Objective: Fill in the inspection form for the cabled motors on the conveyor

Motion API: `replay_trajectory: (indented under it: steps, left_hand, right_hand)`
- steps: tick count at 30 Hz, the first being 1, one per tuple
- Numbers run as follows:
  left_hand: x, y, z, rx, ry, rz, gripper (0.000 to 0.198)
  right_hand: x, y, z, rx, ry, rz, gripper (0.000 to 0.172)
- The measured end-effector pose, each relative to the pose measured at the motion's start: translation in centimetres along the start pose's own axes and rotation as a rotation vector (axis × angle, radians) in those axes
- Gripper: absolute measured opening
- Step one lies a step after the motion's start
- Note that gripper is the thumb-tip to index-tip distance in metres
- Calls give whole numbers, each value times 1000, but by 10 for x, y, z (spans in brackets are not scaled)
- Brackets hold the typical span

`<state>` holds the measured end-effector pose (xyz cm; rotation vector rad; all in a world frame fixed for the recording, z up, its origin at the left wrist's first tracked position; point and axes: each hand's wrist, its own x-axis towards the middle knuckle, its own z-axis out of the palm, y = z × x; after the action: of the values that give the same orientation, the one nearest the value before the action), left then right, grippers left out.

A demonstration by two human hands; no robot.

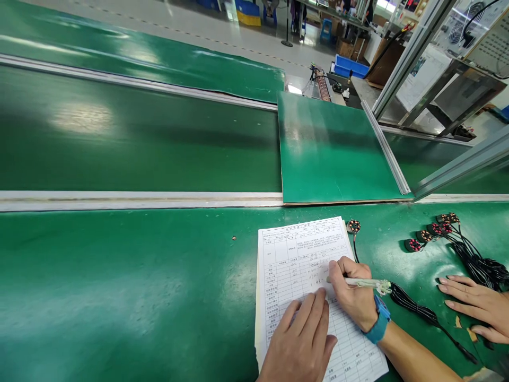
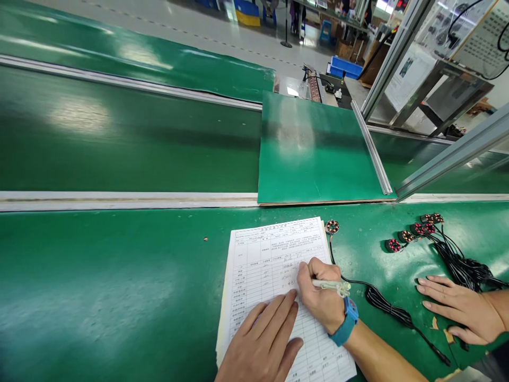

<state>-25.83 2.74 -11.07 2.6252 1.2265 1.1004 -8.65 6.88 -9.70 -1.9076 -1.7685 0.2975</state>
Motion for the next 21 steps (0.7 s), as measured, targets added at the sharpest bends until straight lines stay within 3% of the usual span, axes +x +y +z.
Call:
replay_trajectory:
  steps: [14, 21]
  left_hand:
    - [-2, -1, 6, -2, 40, 26, 35]
    - [-1, -1, 5, 0, 44, 28, 34]
  right_hand:
    - [-1, -8, -1, 171, -95, 21, 40]
    - [1, -8, 2, 244, -83, -13, 36]
